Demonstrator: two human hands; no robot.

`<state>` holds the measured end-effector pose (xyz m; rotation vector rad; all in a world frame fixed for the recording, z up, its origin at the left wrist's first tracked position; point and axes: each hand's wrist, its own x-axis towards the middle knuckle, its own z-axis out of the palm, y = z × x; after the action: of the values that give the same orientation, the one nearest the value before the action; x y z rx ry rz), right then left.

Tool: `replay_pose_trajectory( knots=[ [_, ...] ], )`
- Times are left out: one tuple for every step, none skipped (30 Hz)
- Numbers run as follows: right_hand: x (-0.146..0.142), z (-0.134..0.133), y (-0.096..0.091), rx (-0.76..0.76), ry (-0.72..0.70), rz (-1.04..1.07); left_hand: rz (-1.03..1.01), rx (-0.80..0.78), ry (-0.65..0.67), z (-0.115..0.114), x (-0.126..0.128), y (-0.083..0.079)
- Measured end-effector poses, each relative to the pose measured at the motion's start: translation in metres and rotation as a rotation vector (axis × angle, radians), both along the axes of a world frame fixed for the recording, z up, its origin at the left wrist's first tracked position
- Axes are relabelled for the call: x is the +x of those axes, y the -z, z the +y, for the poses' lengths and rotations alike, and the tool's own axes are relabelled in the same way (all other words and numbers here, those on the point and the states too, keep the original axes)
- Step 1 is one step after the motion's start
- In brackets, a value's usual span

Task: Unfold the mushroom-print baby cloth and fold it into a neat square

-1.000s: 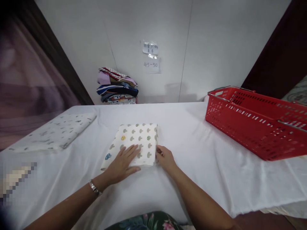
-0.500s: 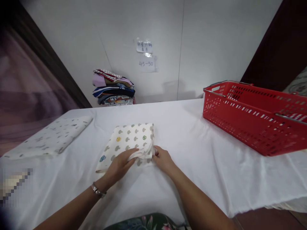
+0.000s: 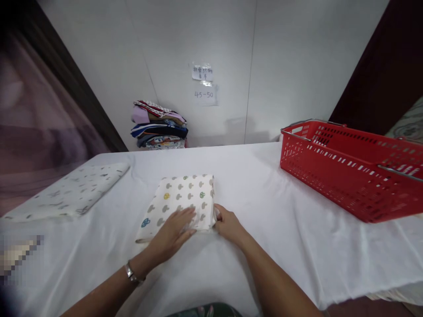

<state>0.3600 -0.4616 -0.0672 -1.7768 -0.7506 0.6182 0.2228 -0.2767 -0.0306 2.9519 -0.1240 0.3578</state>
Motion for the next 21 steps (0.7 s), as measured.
replay_pose_trajectory(
  knots=[
    [0.002, -0.001, 0.003, 0.003, 0.028, -0.003, -0.027, -0.004, -0.039, 0.006, 0.004, -0.006],
    [0.005, -0.001, 0.006, 0.005, 0.071, -0.010, -0.058, 0.001, -0.083, 0.015, 0.008, -0.013],
    [0.008, -0.001, 0.008, 0.006, 0.123, -0.023, -0.085, 0.013, -0.131, 0.025, 0.011, -0.018],
    [0.012, -0.001, 0.009, 0.008, 0.170, -0.038, -0.103, 0.031, -0.183, 0.036, 0.015, -0.022],
    [0.017, 0.000, 0.008, 0.010, 0.203, -0.056, -0.113, 0.049, -0.240, 0.048, 0.017, -0.024],
    [0.022, 0.002, 0.007, 0.013, 0.216, -0.077, -0.113, 0.066, -0.301, 0.061, 0.019, -0.024],
    [0.028, 0.005, 0.005, 0.014, 0.210, -0.105, -0.101, 0.076, -0.360, 0.073, 0.021, -0.021],
    [0.035, 0.010, 0.002, 0.010, 0.198, -0.143, -0.082, 0.075, -0.408, 0.083, 0.021, -0.015],
    [0.042, 0.017, -0.002, 0.000, 0.191, -0.187, -0.063, 0.061, -0.436, 0.092, 0.022, -0.008],
    [0.050, 0.025, -0.005, -0.015, 0.193, -0.232, -0.046, 0.034, -0.440, 0.099, 0.021, 0.000],
    [0.058, 0.034, -0.008, -0.032, 0.203, -0.274, -0.038, -0.001, -0.426, 0.103, 0.021, 0.008],
    [0.066, 0.045, -0.010, -0.048, 0.213, -0.309, -0.042, -0.042, -0.405, 0.106, 0.020, 0.016],
    [0.073, 0.055, -0.012, -0.057, 0.218, -0.333, -0.055, -0.082, -0.384, 0.107, 0.019, 0.023],
    [0.079, 0.066, -0.012, -0.058, 0.214, -0.350, -0.073, -0.119, -0.372, 0.107, 0.019, 0.028],
    [0.084, 0.076, -0.012, -0.054, 0.203, -0.362, -0.090, -0.153, -0.370, 0.106, 0.018, 0.031],
    [0.087, 0.084, -0.011, -0.049, 0.193, -0.377, -0.102, -0.184, -0.376, 0.105, 0.017, 0.033],
    [0.090, 0.092, -0.010, -0.044, 0.189, -0.391, -0.110, -0.211, -0.385, 0.105, 0.016, 0.033],
    [0.091, 0.097, -0.009, -0.039, 0.191, -0.403, -0.112, -0.233, -0.391, 0.104, 0.016, 0.033],
    [0.092, 0.102, -0.007, -0.035, 0.194, -0.416, -0.112, -0.249, -0.398, 0.104, 0.015, 0.033],
    [0.093, 0.105, -0.005, -0.029, 0.204, -0.423, -0.112, -0.260, -0.406, 0.104, 0.015, 0.033],
    [0.093, 0.107, -0.003, -0.022, 0.220, -0.420, -0.113, -0.268, -0.414, 0.104, 0.014, 0.032]
  ],
)
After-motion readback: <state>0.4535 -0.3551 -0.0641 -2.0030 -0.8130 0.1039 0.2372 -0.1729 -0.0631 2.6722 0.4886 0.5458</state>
